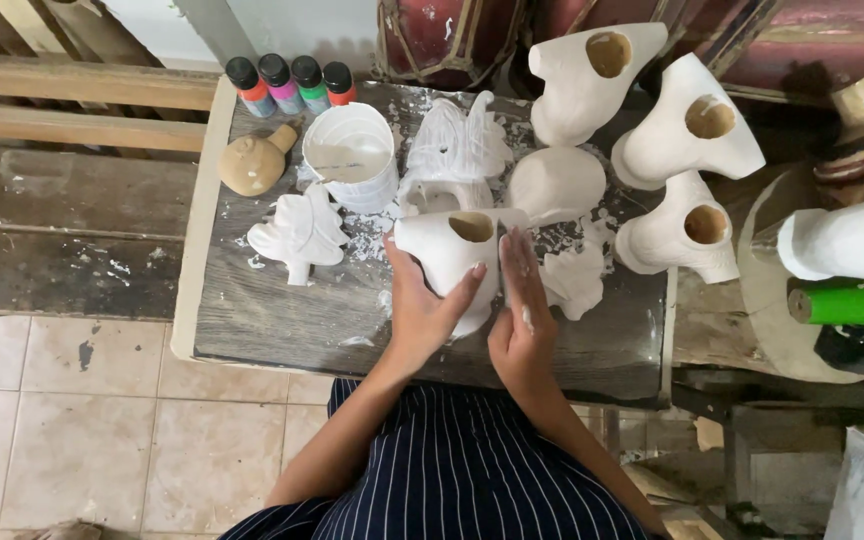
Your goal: Smoothing and cleaning the edges of white ceramic molds using a small hand tool
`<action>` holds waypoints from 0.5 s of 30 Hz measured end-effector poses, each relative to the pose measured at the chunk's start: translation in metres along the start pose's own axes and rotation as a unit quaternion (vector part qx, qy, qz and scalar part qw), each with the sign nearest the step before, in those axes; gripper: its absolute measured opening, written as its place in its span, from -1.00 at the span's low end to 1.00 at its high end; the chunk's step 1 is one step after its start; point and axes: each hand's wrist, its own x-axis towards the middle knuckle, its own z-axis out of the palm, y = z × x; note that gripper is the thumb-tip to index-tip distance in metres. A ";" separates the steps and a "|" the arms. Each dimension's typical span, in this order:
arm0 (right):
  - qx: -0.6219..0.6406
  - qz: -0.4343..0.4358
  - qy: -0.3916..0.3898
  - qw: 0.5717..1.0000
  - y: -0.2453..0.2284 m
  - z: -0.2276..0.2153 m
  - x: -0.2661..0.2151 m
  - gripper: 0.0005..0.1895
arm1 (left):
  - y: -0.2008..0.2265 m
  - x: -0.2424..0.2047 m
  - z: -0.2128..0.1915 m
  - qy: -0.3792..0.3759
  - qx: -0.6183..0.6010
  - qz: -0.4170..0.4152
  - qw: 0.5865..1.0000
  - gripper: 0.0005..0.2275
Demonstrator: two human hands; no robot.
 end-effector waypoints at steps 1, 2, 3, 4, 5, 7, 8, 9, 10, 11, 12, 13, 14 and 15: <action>0.001 -0.008 -0.008 1.000 -0.003 -0.002 -0.003 -0.41 | -0.003 0.002 -0.002 0.006 0.007 0.017 1.000 -0.17; 0.001 -0.015 -0.017 1.000 -0.006 -0.003 -0.005 -0.41 | -0.005 0.004 -0.005 0.013 0.014 0.033 0.999 -0.17; 0.001 -0.015 -0.017 1.000 -0.003 -0.002 -0.005 -0.41 | -0.007 0.004 -0.005 0.013 0.013 0.033 0.999 -0.17; -0.010 -0.024 -0.009 1.000 0.001 -0.002 -0.005 -0.43 | -0.008 0.003 -0.005 0.010 0.015 0.040 0.999 -0.17; -0.021 -0.033 0.000 0.999 0.004 0.000 -0.005 -0.46 | -0.009 0.003 -0.005 0.007 0.017 0.048 0.999 -0.16; -0.021 -0.029 0.013 0.999 0.013 -0.003 0.009 -0.50 | -0.007 -0.001 -0.001 -0.003 0.033 0.040 0.999 -0.12; -0.021 -0.024 0.025 0.999 0.017 -0.005 0.016 -0.52 | -0.005 -0.003 0.001 -0.011 0.050 0.031 0.998 -0.07; -0.022 -0.023 0.026 0.999 0.011 -0.007 0.014 -0.52 | -0.005 -0.003 0.000 -0.013 0.051 0.030 0.998 -0.07; -0.021 -0.020 0.023 0.999 0.005 -0.009 0.013 -0.51 | -0.004 -0.003 0.000 -0.002 0.063 0.029 0.998 -0.07; -0.021 -0.017 0.021 0.999 0.000 -0.011 0.013 -0.49 | -0.003 -0.002 0.000 0.008 0.074 0.029 0.997 -0.07; -0.023 -0.017 0.023 0.999 0.001 -0.010 0.007 -0.49 | 0.000 0.000 -0.001 0.006 0.074 0.031 0.997 -0.07; -0.026 -0.025 0.029 0.999 0.002 -0.008 0.001 -0.52 | 0.005 0.001 -0.002 0.011 0.087 0.041 0.995 -0.05; -0.030 -0.034 0.034 0.998 0.003 -0.006 -0.005 -0.54 | 0.009 0.003 -0.004 0.017 0.101 0.051 0.993 -0.04; -0.030 -0.034 0.034 0.998 0.004 -0.009 0.001 -0.54 | 0.006 0.001 -0.005 0.018 0.100 0.051 0.993 -0.04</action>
